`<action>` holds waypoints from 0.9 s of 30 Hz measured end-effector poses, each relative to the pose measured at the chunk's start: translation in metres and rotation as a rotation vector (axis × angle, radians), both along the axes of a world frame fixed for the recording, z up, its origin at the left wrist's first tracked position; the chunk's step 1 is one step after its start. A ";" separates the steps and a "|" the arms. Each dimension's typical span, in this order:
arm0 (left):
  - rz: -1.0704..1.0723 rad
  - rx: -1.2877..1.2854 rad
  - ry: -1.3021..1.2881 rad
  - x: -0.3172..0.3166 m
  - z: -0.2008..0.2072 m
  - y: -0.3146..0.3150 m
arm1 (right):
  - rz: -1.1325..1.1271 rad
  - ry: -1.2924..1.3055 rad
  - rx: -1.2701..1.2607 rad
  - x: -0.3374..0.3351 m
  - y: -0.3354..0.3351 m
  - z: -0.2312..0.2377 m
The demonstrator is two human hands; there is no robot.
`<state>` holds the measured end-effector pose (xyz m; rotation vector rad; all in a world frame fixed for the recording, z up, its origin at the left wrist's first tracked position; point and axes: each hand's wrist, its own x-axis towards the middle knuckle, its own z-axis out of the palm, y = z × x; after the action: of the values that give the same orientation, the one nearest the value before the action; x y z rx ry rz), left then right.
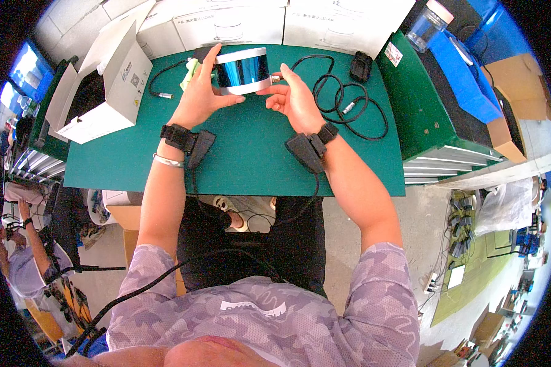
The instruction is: Cleaning an electronic sensor device and its mounting components using a microfiber cloth.
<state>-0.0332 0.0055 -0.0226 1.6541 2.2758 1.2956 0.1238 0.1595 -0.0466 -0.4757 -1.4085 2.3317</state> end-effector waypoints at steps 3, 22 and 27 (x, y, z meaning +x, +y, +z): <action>0.086 0.024 0.145 0.000 0.004 -0.001 | 0.011 -0.001 0.000 0.000 0.000 0.001; 0.003 0.157 0.290 -0.003 0.006 -0.001 | 0.018 -0.026 0.127 0.002 -0.006 0.007; -0.023 0.157 0.226 -0.007 0.005 -0.002 | 0.002 -0.023 0.202 0.002 -0.011 0.009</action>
<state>-0.0402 0.0035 -0.0172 1.9657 2.3182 1.3786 0.1258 0.1490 -0.0379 -0.4432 -1.6336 2.1617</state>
